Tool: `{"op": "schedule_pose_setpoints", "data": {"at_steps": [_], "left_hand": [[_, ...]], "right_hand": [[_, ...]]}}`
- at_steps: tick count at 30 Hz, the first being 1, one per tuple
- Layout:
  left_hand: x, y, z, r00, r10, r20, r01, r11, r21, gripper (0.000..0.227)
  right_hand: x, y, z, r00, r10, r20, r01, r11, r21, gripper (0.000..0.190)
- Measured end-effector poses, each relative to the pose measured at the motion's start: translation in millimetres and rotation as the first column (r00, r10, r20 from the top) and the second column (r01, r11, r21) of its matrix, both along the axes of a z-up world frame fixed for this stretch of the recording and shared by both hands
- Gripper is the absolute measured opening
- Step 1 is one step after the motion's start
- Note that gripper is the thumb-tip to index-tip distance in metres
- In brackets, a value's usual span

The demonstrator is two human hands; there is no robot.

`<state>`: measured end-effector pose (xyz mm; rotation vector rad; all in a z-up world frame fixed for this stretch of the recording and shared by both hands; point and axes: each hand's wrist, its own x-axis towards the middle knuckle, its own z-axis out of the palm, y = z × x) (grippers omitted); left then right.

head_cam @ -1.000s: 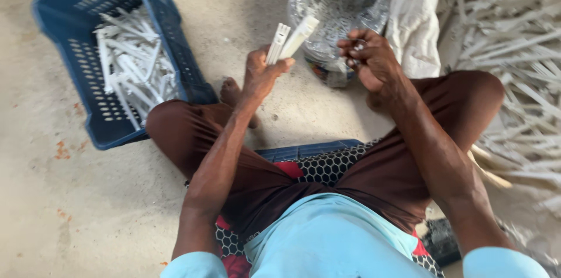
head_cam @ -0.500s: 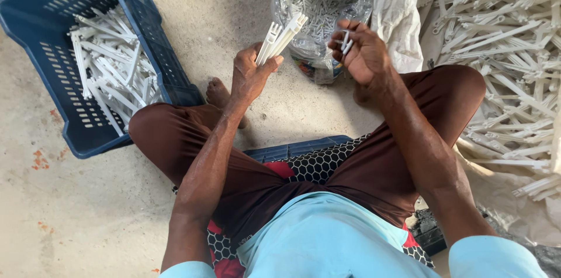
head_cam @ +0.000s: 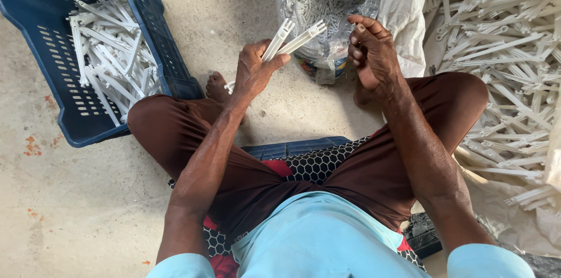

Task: The person sits on the floor and assembles white plastic components by hand. They pick up a long plastic piece and a smaller connector, then insert the connector into the long piece. The assembled parts are placed into a blue basket.

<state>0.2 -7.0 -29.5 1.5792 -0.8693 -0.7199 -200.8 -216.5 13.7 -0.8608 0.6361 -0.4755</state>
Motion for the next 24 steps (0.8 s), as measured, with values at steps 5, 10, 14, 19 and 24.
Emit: {"op": "schedule_pose_setpoints", "data": {"at_steps": [5,10,14,19,24], "left_hand": [[5,-1,2,0.997,0.019,0.070,-0.027,0.993,0.115,0.029],[5,-2,6,0.999,-0.048,0.003,0.048,0.999,0.022,0.027],[2,-4,9,0.997,-0.070,-0.043,0.070,0.998,0.002,0.027],[2,-3,13,0.997,-0.080,-0.005,0.080,0.994,0.070,0.027],[1,-4,13,0.995,-0.092,-0.029,0.094,0.994,0.058,0.029]], "right_hand": [[-3,-3,1,0.995,0.025,-0.094,-0.047,0.969,-0.244,0.018],[0,1,7,1.000,-0.015,-0.004,0.012,0.908,-0.419,0.007],[-2,9,12,1.000,0.002,0.017,0.007,0.868,-0.496,0.006],[-1,16,20,0.998,0.041,-0.056,-0.067,0.789,-0.610,0.011],[-2,17,23,0.988,0.052,-0.147,-0.135,0.758,-0.638,0.015]]}}
